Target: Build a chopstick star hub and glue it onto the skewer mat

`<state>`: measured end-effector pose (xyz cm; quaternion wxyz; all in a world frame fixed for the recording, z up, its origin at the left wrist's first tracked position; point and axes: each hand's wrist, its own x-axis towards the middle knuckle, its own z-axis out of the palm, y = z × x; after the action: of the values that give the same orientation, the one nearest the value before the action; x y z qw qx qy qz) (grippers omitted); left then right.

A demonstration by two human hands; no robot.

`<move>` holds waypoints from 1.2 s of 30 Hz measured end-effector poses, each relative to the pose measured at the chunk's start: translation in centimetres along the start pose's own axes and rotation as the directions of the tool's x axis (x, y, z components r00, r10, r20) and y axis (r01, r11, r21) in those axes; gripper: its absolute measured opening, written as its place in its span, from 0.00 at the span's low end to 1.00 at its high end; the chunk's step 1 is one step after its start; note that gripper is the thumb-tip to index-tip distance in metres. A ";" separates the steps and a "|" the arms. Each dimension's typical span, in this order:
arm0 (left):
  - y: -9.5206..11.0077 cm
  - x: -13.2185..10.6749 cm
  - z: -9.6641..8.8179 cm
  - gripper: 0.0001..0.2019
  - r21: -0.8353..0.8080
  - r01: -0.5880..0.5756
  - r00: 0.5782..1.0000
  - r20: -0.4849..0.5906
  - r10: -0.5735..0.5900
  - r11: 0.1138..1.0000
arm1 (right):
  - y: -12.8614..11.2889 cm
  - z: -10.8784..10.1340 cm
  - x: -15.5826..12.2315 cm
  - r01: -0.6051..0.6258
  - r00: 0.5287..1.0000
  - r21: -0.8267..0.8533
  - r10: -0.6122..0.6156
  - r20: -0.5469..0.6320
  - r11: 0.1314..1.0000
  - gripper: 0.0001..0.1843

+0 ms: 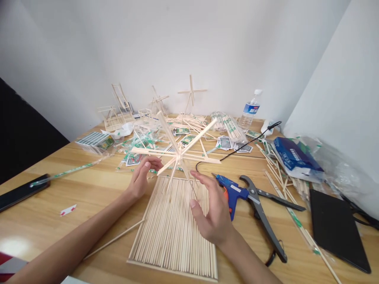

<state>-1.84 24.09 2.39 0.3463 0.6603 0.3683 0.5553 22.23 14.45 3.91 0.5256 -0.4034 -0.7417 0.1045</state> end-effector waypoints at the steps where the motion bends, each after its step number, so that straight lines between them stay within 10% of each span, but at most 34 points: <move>1: 0.0 0.0 0.0 0.22 -0.004 0.002 1.000 -0.001 -0.002 1.000 | -0.1 0.0 0.0 -0.001 1.000 -0.011 0.001 -0.002 1.000 0.25; 10: 0.3 0.0 -0.1 0.24 -0.026 0.014 1.000 -0.005 -0.014 1.000 | 0.2 -0.2 0.0 -0.155 0.943 0.029 0.157 -0.292 0.987 0.14; 25: -0.9 0.6 -0.2 0.22 -0.205 0.120 0.978 -0.146 -0.152 0.971 | 0.7 -1.0 0.5 -0.336 0.910 0.035 0.334 -0.246 0.941 0.13; 36: 0.0 -0.1 0.0 0.20 -0.198 -0.009 0.998 0.065 0.023 0.980 | 0.7 -0.4 1.5 -0.477 0.856 0.181 0.501 -0.126 0.860 0.24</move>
<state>-1.89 24.03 2.37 0.4177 0.6438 0.2943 0.5696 22.74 15.87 4.65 0.5699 -0.5473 -0.5580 0.2534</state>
